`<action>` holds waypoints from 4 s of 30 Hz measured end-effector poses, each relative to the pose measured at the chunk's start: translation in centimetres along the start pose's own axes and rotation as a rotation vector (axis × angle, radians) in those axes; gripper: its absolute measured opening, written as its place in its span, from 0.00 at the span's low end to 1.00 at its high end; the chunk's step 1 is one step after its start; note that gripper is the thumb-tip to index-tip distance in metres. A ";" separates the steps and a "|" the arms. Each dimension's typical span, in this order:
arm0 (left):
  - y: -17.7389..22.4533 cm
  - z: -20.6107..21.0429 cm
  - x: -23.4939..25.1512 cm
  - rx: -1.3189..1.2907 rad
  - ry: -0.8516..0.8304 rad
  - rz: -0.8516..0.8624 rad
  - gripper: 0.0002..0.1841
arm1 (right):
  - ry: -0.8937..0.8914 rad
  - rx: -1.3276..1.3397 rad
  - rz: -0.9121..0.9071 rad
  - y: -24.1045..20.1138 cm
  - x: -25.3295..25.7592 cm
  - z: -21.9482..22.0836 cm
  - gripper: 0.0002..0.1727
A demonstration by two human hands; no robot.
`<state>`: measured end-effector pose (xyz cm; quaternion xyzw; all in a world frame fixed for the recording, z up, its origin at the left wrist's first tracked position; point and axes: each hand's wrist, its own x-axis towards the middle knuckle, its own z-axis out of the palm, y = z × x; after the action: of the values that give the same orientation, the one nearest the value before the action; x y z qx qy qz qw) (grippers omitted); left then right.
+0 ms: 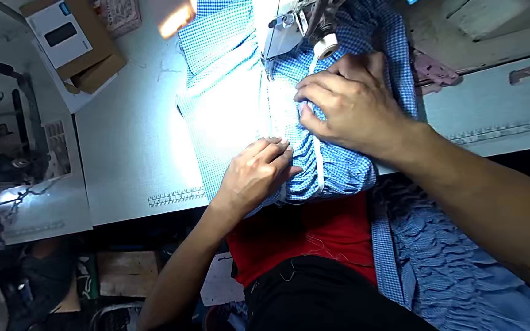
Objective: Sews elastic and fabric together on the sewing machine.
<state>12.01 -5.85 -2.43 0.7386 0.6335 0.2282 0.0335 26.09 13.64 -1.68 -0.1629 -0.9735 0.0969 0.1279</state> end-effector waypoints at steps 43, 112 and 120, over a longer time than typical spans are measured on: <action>5.5 3.1 -4.8 -0.072 0.199 -0.058 0.11 | 0.007 0.003 0.128 -0.8 -0.7 1.2 0.24; 0.8 1.2 -0.4 -0.023 0.101 -0.106 0.11 | 0.045 -0.054 0.014 -0.9 -0.1 0.4 0.19; -4.6 0.2 1.0 -0.077 -0.016 0.066 0.25 | 0.042 -0.103 0.068 1.1 2.5 0.6 0.20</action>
<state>7.89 -3.95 -3.85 0.7591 0.5992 0.2474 0.0592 23.94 15.46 -1.98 -0.2042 -0.9682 0.0477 0.1364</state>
